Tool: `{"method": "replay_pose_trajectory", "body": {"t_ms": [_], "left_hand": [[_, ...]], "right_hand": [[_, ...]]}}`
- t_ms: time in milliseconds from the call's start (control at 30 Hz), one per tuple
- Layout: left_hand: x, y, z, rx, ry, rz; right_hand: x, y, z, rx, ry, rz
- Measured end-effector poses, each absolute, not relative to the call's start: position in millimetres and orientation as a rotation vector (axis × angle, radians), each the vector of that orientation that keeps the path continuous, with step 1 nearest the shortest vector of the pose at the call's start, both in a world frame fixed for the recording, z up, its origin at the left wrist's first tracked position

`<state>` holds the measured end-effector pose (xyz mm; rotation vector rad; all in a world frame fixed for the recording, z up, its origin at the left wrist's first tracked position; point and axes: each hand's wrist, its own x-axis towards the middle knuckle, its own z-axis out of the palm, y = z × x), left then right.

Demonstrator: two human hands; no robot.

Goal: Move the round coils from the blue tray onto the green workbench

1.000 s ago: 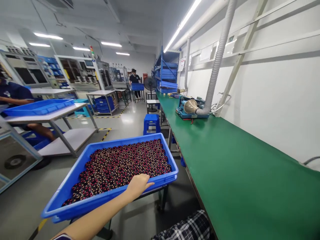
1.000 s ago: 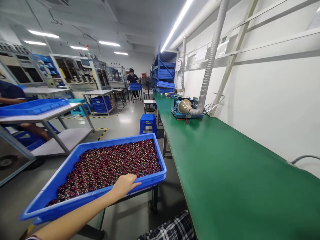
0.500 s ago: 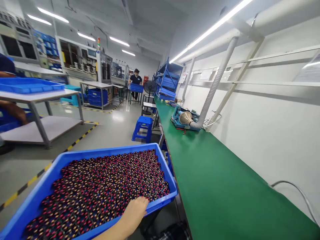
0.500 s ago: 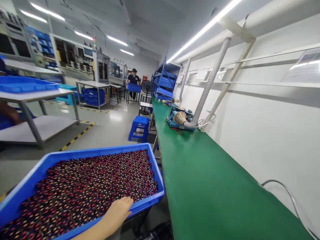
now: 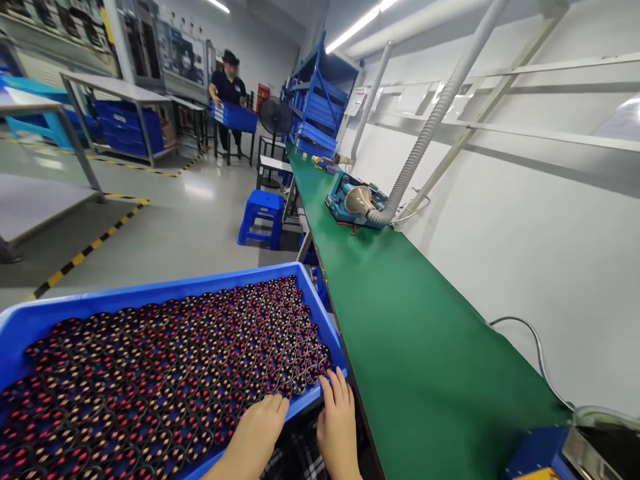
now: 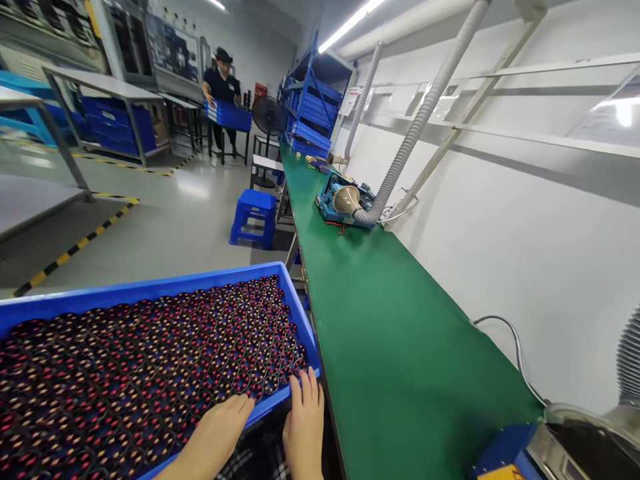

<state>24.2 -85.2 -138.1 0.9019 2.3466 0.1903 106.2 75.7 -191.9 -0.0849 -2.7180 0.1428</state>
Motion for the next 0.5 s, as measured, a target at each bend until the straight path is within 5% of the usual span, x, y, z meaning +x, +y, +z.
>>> {"method": "replay_pose_trajectory", "body": {"t_ms": [200,500], "left_hand": [[28,-94,-128,0.983,2.247,0.05],[46,-132,-176,1.306,2.363,0.162]], "right_hand": [[112,56,-178,-0.178,-2.663,0.202],[141,19,-200,-0.345,-2.67,0.295]]}}
